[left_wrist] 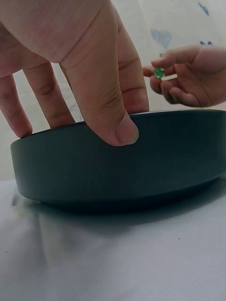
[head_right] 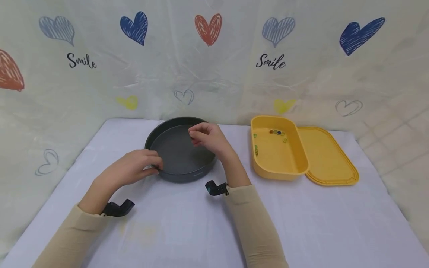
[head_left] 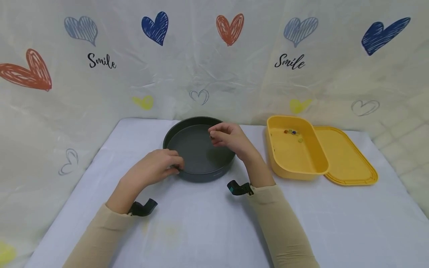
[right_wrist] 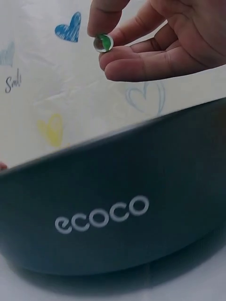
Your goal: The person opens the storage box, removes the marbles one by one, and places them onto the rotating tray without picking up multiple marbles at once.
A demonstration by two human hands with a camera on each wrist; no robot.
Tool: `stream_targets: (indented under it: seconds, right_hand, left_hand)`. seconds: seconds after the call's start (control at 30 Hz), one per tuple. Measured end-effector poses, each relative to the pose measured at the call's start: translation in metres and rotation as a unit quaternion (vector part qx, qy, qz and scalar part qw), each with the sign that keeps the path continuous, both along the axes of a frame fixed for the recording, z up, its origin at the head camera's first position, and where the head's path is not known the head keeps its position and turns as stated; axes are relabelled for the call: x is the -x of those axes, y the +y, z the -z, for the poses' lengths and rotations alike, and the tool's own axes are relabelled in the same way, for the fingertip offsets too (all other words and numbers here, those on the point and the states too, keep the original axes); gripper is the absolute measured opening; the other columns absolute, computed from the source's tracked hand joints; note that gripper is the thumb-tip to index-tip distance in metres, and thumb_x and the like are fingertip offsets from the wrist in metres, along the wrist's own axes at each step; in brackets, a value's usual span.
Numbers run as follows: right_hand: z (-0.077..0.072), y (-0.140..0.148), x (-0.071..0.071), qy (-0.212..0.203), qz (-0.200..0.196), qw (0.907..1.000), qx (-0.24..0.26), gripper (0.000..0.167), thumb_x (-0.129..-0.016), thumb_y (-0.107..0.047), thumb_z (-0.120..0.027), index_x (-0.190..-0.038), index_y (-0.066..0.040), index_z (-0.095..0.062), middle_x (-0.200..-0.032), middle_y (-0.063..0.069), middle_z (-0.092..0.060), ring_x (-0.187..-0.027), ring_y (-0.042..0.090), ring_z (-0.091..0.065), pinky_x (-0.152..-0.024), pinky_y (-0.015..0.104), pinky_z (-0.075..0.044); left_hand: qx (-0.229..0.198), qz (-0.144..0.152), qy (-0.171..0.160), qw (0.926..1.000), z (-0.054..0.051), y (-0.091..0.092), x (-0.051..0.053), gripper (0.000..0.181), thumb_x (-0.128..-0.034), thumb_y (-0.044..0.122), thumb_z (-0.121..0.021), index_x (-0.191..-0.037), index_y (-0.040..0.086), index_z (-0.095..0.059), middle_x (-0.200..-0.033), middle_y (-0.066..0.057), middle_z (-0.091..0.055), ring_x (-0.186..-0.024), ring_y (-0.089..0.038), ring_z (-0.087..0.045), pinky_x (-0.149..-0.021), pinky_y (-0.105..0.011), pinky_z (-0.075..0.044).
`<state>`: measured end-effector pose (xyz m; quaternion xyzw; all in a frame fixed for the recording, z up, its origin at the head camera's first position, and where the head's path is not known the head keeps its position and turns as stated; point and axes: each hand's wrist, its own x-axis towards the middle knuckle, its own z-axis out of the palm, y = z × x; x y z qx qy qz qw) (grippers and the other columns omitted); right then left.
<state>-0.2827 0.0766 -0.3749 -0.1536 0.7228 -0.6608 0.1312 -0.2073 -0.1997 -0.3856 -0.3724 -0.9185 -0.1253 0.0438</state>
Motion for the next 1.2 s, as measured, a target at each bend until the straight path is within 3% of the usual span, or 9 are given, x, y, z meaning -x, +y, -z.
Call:
stream_targets:
  seconds: [0.13,0.2,0.33,0.57,0.7,0.8,1.0,1.2]
  right_hand:
    - [0.006,-0.008,-0.001,0.006,-0.010,0.9995,-0.029,0.022,-0.096,-0.012,-0.066,-0.114,0.001,-0.067,-0.106,0.017,-0.067,-0.092,0.031,-0.066,-0.083,0.034,-0.059]
    - [0.009,-0.011,-0.001,0.016,-0.016,0.9987,-0.047,0.022,-0.096,-0.013,-0.067,-0.114,0.000,-0.068,-0.104,0.018,-0.067,-0.094,0.037,-0.066,-0.083,0.035,-0.059]
    - [0.014,-0.015,-0.002,0.061,-0.026,0.9914,-0.113,0.023,-0.096,-0.016,-0.067,-0.114,-0.001,-0.069,-0.102,0.015,-0.069,-0.090,0.037,-0.068,-0.079,0.035,-0.059]
    - [0.023,-0.020,-0.003,0.124,-0.041,0.9596,-0.249,0.018,-0.096,-0.023,-0.067,-0.108,-0.011,-0.073,-0.092,0.006,-0.072,-0.071,0.017,-0.065,-0.065,0.030,-0.055]
    - [0.026,-0.023,-0.005,0.159,-0.046,0.9330,-0.320,0.012,-0.095,-0.025,-0.069,-0.104,-0.018,-0.074,-0.090,-0.004,-0.072,-0.076,0.012,-0.063,-0.068,0.028,-0.052]
    - [0.027,-0.025,-0.007,0.170,-0.050,0.9187,-0.353,0.012,-0.095,-0.026,-0.069,-0.104,-0.019,-0.074,-0.092,-0.007,-0.072,-0.082,0.009,-0.064,-0.072,0.028,-0.052]
    - [0.028,-0.028,-0.010,0.173,-0.054,0.9014,-0.393,0.013,-0.095,-0.026,-0.069,-0.105,-0.017,-0.073,-0.092,-0.005,-0.072,-0.083,0.010,-0.065,-0.076,0.031,-0.052]
    - [0.030,-0.030,-0.011,0.170,-0.045,0.8911,-0.418,0.011,-0.094,-0.026,-0.071,-0.102,-0.019,-0.073,-0.090,-0.005,-0.072,-0.082,0.010,-0.065,-0.077,0.032,-0.053]
  left_hand:
    - [0.004,-0.002,-0.001,1.0000,0.001,-0.001,0.000,0.022,-0.0788,0.010,-0.084,-0.088,0.024,-0.070,-0.088,0.012,-0.064,-0.080,-0.010,-0.061,-0.074,-0.030,-0.053]
    - [0.003,-0.001,0.000,1.0000,0.002,-0.002,0.000,0.023,-0.0786,0.010,-0.085,-0.088,0.024,-0.070,-0.088,0.012,-0.064,-0.080,-0.010,-0.061,-0.074,-0.030,-0.052]
    - [0.001,-0.001,0.002,1.0000,0.002,-0.002,0.001,0.023,-0.0784,0.009,-0.085,-0.088,0.025,-0.070,-0.088,0.012,-0.064,-0.080,-0.010,-0.061,-0.073,-0.030,-0.052]
    - [0.000,-0.005,0.000,1.0000,0.001,-0.001,-0.001,0.022,-0.0782,0.010,-0.085,-0.088,0.024,-0.070,-0.088,0.012,-0.063,-0.081,-0.010,-0.062,-0.074,-0.029,-0.052]
    - [-0.003,-0.002,0.004,1.0000,0.001,-0.001,-0.001,0.023,-0.0778,0.010,-0.085,-0.088,0.024,-0.070,-0.088,0.012,-0.063,-0.081,-0.010,-0.062,-0.074,-0.030,-0.052]
    - [-0.001,-0.001,0.004,1.0000,0.001,-0.001,-0.001,0.022,-0.0780,0.011,-0.085,-0.088,0.024,-0.070,-0.088,0.012,-0.063,-0.081,-0.010,-0.062,-0.074,-0.030,-0.052]
    - [0.000,0.000,0.004,1.0000,0.002,0.000,0.000,0.022,-0.0781,0.011,-0.085,-0.088,0.024,-0.070,-0.088,0.012,-0.063,-0.081,-0.011,-0.062,-0.074,-0.029,-0.052]
    - [-0.001,0.003,0.008,1.0000,0.002,0.000,0.001,0.023,-0.0781,0.011,-0.085,-0.088,0.024,-0.070,-0.088,0.012,-0.063,-0.082,-0.011,-0.062,-0.075,-0.030,-0.053]
